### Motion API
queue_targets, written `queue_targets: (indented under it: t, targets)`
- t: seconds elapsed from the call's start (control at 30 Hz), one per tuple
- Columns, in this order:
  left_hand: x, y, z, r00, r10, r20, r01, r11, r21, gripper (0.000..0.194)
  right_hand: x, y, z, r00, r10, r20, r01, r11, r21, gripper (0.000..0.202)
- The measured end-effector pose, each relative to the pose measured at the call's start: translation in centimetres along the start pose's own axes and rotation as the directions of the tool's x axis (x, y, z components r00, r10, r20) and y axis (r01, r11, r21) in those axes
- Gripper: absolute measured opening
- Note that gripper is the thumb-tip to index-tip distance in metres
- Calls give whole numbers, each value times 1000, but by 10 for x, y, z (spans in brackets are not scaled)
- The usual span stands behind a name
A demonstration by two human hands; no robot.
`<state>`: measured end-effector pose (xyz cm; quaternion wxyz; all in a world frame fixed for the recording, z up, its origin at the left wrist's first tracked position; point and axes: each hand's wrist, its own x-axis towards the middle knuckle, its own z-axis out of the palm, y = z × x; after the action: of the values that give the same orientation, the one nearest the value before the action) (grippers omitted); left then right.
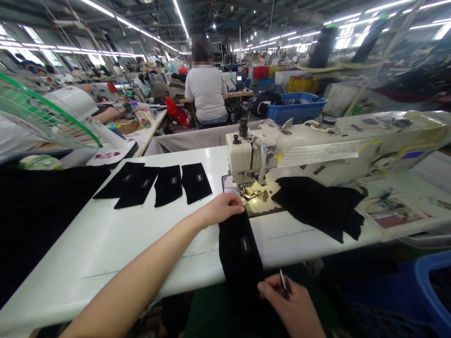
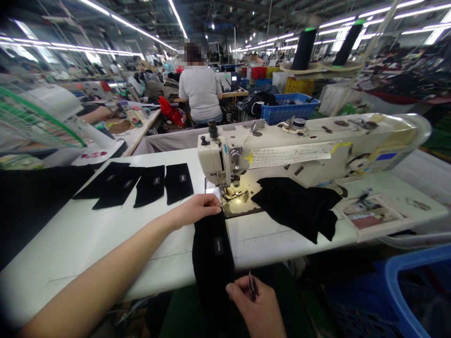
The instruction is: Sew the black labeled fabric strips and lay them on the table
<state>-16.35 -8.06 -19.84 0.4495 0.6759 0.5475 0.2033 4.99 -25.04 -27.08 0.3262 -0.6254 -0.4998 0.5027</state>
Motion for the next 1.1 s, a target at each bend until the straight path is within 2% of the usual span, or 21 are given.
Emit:
queue_targets:
  t: [0.07,0.2,0.3,0.37,0.4,0.43,0.53,0.6,0.67,0.83,0.97,1.1]
  targets:
    - [5,-2,0,998,10,-66,-9,1000,23,9,1,-2,3,1000,-20,13,20,1000,-14,38]
    - [13,-6,8,965,117,-234,-53,964,261,13,5,-8,9,998,-63,21,64,998,-28,47]
    - [13,-12,16,904,293,-310,-128,880,457,4,10,-9,10,991,-128,-39,125,988,-86,50]
    - [10,-16,20,855,430,-292,-179,771,611,6,13,-7,9,962,-258,-93,236,950,-203,45]
    - [8,-18,21,843,473,-257,-203,721,662,2,15,-6,7,930,-353,-103,317,911,-262,39]
    - [6,-19,21,841,496,-217,-228,688,689,7,17,-5,5,884,-459,-90,413,856,-312,33]
    - [0,-25,20,840,532,-110,-301,623,722,24,23,-6,-6,692,-717,82,678,607,-415,27]
    - [-2,-28,17,828,557,-72,-340,599,725,26,28,-10,-15,597,-770,225,761,457,-460,32]
    - [-1,-30,13,816,576,-51,-376,594,711,26,34,-16,-22,555,-778,294,788,379,-485,35]
    - [11,-34,4,806,591,-42,-396,591,703,22,50,-34,-29,499,-799,336,830,330,-449,31]
    - [17,-36,1,785,618,-51,-433,605,668,19,55,-40,-29,507,-786,354,828,329,-455,27]
    - [17,-37,0,775,628,-65,-457,629,629,17,55,-37,-27,490,-793,361,833,305,-461,28]
